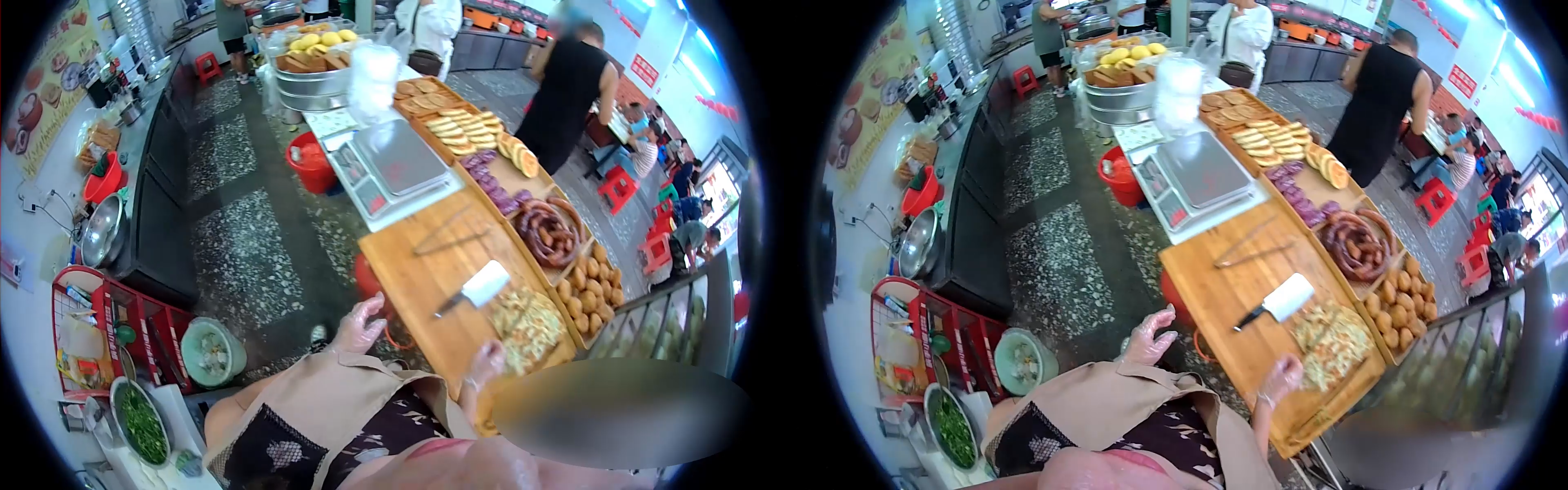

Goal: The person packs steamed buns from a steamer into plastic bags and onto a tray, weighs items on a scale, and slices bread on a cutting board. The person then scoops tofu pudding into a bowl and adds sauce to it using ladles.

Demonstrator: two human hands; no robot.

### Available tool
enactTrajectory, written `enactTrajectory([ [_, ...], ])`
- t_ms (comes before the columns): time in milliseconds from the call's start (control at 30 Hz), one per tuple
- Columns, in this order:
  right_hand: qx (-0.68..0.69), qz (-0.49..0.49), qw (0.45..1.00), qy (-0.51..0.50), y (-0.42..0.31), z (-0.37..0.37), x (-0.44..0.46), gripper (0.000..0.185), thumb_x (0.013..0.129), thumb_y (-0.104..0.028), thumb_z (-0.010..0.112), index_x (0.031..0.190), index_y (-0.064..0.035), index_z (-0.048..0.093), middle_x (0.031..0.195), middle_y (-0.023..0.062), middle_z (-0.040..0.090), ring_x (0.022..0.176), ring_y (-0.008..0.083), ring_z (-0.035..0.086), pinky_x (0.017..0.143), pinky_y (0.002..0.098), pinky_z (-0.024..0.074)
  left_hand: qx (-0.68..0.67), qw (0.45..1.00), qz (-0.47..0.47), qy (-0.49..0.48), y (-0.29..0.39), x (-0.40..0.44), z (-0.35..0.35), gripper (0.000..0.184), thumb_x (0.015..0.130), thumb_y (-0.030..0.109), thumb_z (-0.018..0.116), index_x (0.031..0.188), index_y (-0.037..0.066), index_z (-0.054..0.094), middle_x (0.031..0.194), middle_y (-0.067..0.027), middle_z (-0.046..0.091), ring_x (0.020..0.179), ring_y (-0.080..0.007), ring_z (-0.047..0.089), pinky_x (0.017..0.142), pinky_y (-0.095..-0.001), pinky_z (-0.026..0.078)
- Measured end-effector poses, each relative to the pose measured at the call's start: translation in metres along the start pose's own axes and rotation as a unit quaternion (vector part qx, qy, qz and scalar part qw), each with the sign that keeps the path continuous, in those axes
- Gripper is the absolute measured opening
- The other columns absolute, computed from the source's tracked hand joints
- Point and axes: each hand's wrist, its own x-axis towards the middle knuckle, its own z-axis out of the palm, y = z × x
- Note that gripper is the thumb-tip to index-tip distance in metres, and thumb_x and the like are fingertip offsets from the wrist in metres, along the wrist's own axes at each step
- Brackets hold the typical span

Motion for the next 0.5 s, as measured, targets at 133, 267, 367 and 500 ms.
enactTrajectory([
  [133,0.109,-0.166,0.949,-0.245,-0.165,0.121,-0.04,0.01,0.082,-0.013,0.062,0.081,-0.0033,0.061,0.072,0.0159,0.061,0.068,0.0304,0.06,0.063,0.0375,0.0476,-0.009,0.998,0.01,0.069,-0.052,0.039,-0.12,0.041,0.082,-0.002,0.062,0.121,0.002,0.05,0.117,-0.012,0.057,0.099,-0.018,0.059,0.087,-0.0299,0.048],
  [267,0.211,-0.144,0.888,-0.382,-0.323,0.189,-0.091,0.009,0.082,-0.013,0.061,0.08,-0.0043,0.061,0.076,0.0166,0.063,0.072,0.0323,0.062,0.064,0.0402,0.0491,-0.015,0.977,-0.059,0.205,-0.075,0.083,-0.242,0.029,0.086,0.004,0.057,0.115,0.002,0.055,0.105,-0.0102,0.063,0.092,-0.0167,0.061,0.082,-0.0282,0.049],
  [367,0.19,-0.28,0.823,-0.457,-0.383,0.233,-0.111,0.009,0.081,-0.013,0.058,0.084,-0.0042,0.062,0.082,0.0168,0.063,0.079,0.0347,0.061,0.068,0.0423,0.0492,-0.03,0.963,-0.07,0.257,-0.091,0.119,-0.308,0.024,0.087,0.004,0.056,0.111,0.001,0.057,0.101,-0.0089,0.064,0.091,-0.0143,0.061,0.082,-0.0267,0.048],
  [500,0.152,-0.289,0.774,-0.542,-0.422,0.314,-0.118,0.012,0.082,-0.015,0.057,0.084,-0.0042,0.062,0.082,0.0169,0.063,0.079,0.0349,0.061,0.068,0.0427,0.0489,-0.035,0.957,-0.089,0.274,-0.122,0.174,-0.357,0.019,0.088,0.005,0.057,0.106,0.001,0.06,0.1,-0.0086,0.064,0.09,-0.0134,0.06,0.082,-0.0266,0.048],
])
